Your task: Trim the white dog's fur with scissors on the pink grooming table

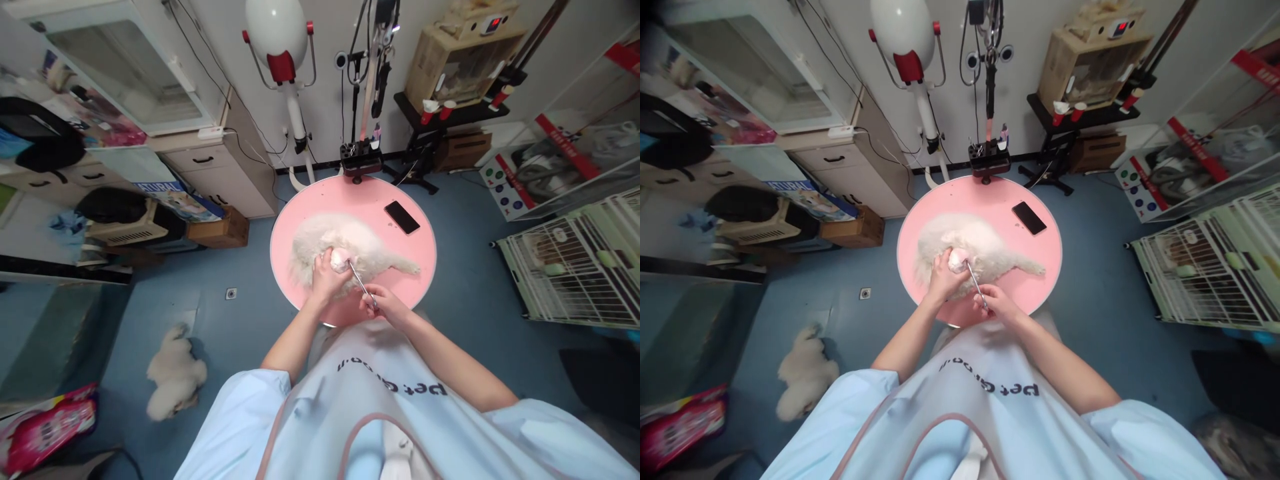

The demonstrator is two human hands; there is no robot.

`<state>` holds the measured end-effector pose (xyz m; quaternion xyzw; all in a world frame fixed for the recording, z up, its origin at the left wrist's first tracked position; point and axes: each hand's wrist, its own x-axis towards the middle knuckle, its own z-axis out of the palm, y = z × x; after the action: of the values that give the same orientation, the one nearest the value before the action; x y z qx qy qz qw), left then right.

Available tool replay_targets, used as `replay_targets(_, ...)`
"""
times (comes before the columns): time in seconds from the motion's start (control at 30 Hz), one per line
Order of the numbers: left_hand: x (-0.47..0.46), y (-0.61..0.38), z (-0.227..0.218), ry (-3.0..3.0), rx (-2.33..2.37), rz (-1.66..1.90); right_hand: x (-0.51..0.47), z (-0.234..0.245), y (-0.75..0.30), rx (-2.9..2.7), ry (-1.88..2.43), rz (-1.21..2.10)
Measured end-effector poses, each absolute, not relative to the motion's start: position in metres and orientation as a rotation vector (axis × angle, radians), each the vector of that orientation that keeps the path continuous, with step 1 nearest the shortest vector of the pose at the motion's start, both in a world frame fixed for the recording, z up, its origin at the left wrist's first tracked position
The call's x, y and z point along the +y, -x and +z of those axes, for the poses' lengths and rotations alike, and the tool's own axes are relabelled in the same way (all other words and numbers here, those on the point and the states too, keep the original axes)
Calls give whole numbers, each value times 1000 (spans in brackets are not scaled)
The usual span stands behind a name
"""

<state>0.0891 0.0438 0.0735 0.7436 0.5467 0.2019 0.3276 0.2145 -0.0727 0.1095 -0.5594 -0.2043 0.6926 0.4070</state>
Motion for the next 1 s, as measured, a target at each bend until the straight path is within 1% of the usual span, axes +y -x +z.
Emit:
replay_targets(0.3, 37, -86, 61, -2079, 1504, 559, -76, 123, -192, -563, 1493, 1764)
replay_targets(0.5, 30, -85, 57, -2091, 1503, 625, -68, 121, -189, -550, 1554, 1769)
replay_targets(0.67, 28, -83, 52, -2074, 1482, 669, -75, 122, -189, -753, 1549, 1786)
replay_targets(0.73, 27, -83, 49, -2074, 1473, 678, -78, 124, -194, -970, 1634, 1698)
replay_targets(0.9, 27, -83, 45, -2094, 1460, 709, -81, 127, -209, -1576, 2074, 1147)
replay_targets(1.0, 26, -82, 44, -2105, 1440, 731, -78, 130, -213, -1728, 2179, 1063)
